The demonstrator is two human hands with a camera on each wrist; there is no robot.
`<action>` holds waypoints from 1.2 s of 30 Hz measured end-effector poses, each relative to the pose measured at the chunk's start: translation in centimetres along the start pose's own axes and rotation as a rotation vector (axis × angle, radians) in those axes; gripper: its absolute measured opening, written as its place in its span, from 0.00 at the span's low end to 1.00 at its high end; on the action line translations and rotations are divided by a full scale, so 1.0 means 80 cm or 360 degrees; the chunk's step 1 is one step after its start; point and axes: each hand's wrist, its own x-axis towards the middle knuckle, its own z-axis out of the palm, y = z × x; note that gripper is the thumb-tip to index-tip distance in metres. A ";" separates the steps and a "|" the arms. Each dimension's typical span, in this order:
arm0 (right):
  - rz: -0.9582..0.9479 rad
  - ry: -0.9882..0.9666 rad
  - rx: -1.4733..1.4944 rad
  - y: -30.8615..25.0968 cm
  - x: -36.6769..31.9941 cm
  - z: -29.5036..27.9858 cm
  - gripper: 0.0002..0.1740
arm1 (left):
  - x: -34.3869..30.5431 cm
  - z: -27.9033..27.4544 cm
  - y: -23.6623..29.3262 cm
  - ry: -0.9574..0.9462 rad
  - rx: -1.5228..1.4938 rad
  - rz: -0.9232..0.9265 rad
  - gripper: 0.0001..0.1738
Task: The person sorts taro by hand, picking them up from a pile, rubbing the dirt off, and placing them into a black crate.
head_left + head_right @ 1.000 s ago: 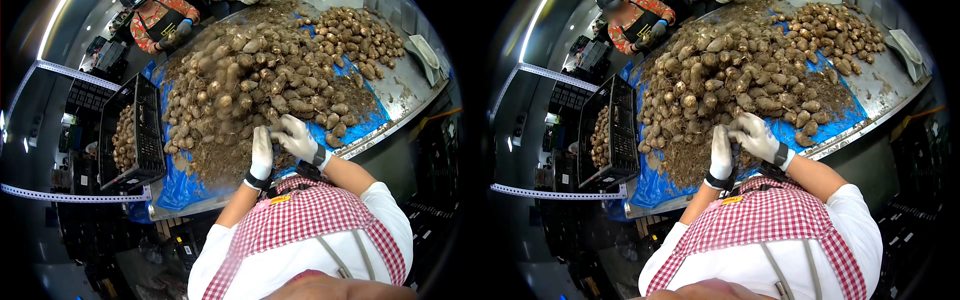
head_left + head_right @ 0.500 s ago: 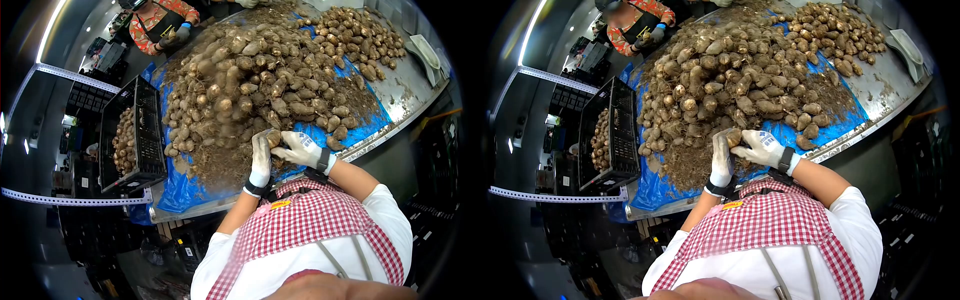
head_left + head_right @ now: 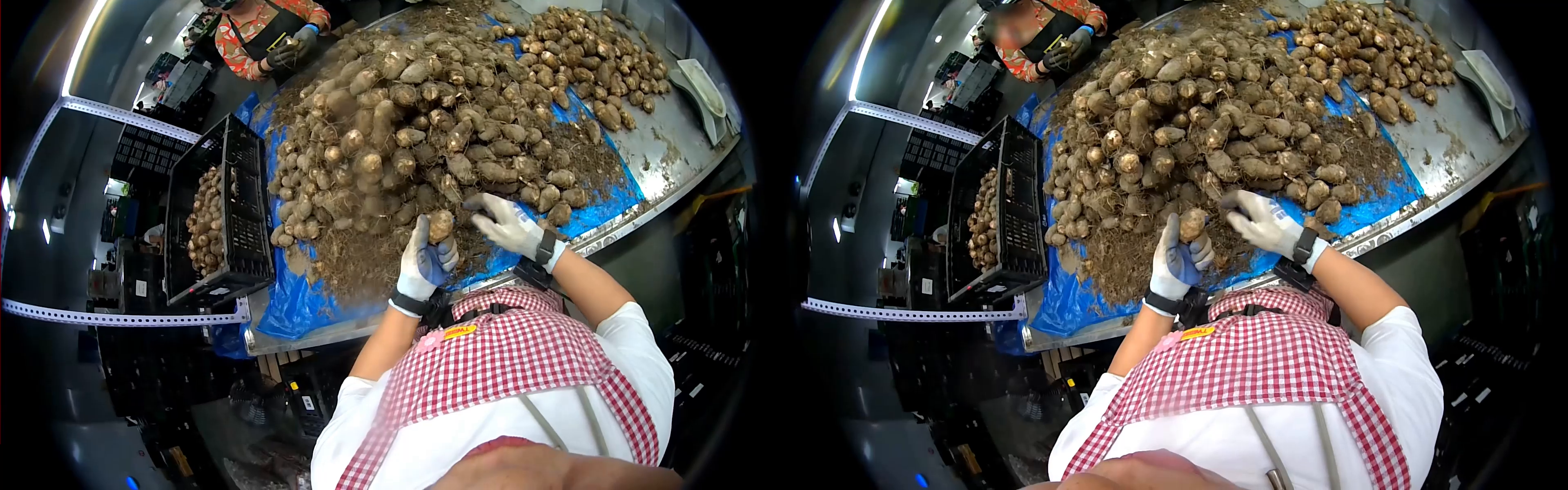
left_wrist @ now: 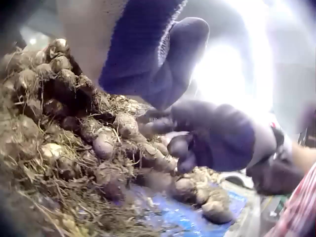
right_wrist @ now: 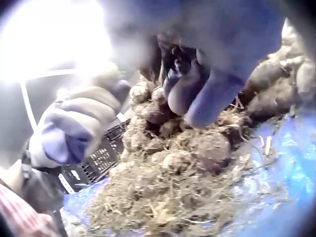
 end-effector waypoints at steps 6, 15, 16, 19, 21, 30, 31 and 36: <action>-0.0049 -0.0292 0.0111 -0.056 0.011 -0.017 0.22 | 0.004 -0.009 -0.011 0.0117 0.1345 0.0518 0.25; -0.0136 -0.0077 0.0136 -0.056 0.016 0.002 0.12 | -0.006 -0.006 0.007 -0.0070 0.2385 0.0996 0.31; -0.0062 -0.0078 0.0057 -0.052 0.016 0.003 0.12 | -0.006 -0.004 0.006 -0.0100 0.2445 0.1024 0.32; 0.0028 0.0109 -0.0516 0.021 0.006 0.015 0.17 | -0.016 -0.006 -0.005 -0.0058 0.2394 0.1104 0.35; 0.0122 -0.0092 -0.0736 0.035 -0.005 0.004 0.15 | -0.015 -0.010 -0.009 0.0079 0.1994 0.0954 0.34; -0.0383 -0.0200 0.0004 -0.023 -0.001 0.003 0.25 | -0.002 -0.035 -0.011 0.0038 0.1893 0.0807 0.41; -0.0287 -0.0160 0.0074 -0.034 -0.004 0.000 0.25 | -0.003 -0.019 -0.011 0.0128 0.1206 0.0607 0.43; -0.0654 -0.0087 -0.0095 -0.042 0.001 0.011 0.16 | 0.000 -0.008 -0.012 0.0144 0.1234 0.0331 0.38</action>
